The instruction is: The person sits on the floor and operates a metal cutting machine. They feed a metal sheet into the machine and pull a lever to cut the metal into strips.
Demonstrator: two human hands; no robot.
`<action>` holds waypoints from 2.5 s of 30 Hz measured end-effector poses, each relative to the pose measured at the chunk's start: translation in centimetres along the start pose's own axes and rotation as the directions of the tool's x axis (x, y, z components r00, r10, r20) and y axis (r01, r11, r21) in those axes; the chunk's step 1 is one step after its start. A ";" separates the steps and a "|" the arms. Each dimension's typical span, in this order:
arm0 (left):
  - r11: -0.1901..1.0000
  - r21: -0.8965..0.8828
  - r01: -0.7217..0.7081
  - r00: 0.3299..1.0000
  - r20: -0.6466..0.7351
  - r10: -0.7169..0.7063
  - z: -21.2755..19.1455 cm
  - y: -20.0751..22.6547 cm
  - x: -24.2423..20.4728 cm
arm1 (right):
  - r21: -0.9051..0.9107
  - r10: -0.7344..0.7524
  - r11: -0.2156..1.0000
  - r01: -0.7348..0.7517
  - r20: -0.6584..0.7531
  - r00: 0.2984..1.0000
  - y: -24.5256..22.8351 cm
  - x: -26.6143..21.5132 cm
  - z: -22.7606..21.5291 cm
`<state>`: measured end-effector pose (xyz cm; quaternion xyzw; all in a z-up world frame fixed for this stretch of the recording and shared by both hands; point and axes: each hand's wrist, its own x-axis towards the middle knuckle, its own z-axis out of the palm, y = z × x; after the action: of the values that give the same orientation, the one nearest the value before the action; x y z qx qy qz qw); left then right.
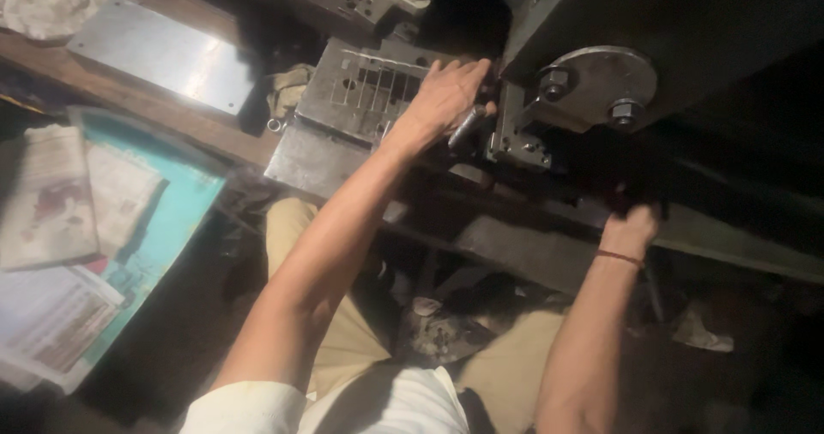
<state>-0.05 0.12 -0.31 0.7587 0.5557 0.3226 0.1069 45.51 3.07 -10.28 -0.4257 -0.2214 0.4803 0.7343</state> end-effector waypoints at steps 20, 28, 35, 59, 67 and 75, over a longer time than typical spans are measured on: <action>0.983 0.084 -0.161 0.979 -0.109 0.170 0.7 -1.1 -0.3 | 0.187 0.057 0.978 -0.089 0.171 0.984 0.9 3.7 -2.9; 0.973 0.040 -0.227 0.973 -0.041 0.229 2.7 -2.8 2.1 | 0.125 0.160 0.975 -0.184 0.178 0.971 -1.5 5.3 -4.0; 0.987 0.051 -0.155 0.987 0.051 0.153 1.0 -1.8 2.2 | 0.305 0.086 0.946 -0.107 0.081 0.993 -2.0 5.3 -3.7; 1.000 0.011 -0.028 1.000 -0.013 0.028 0.5 -0.4 0.3 | 0.075 0.054 0.996 -0.058 0.051 0.997 0.7 2.7 -1.0; 0.999 -0.022 -0.047 0.999 -0.021 0.046 1.3 -1.1 0.4 | 0.124 0.000 0.992 -0.024 0.192 0.981 2.3 3.8 -3.1; 1.000 -0.021 -0.014 1.000 0.008 0.014 1.3 -1.0 0.4 | 0.235 0.075 0.967 -0.099 0.111 0.991 2.3 4.6 -3.4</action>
<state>-0.02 1.08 -1.68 0.7628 0.5464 0.3261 0.1149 48.81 6.16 -14.42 -0.3183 -0.1795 0.5562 0.7464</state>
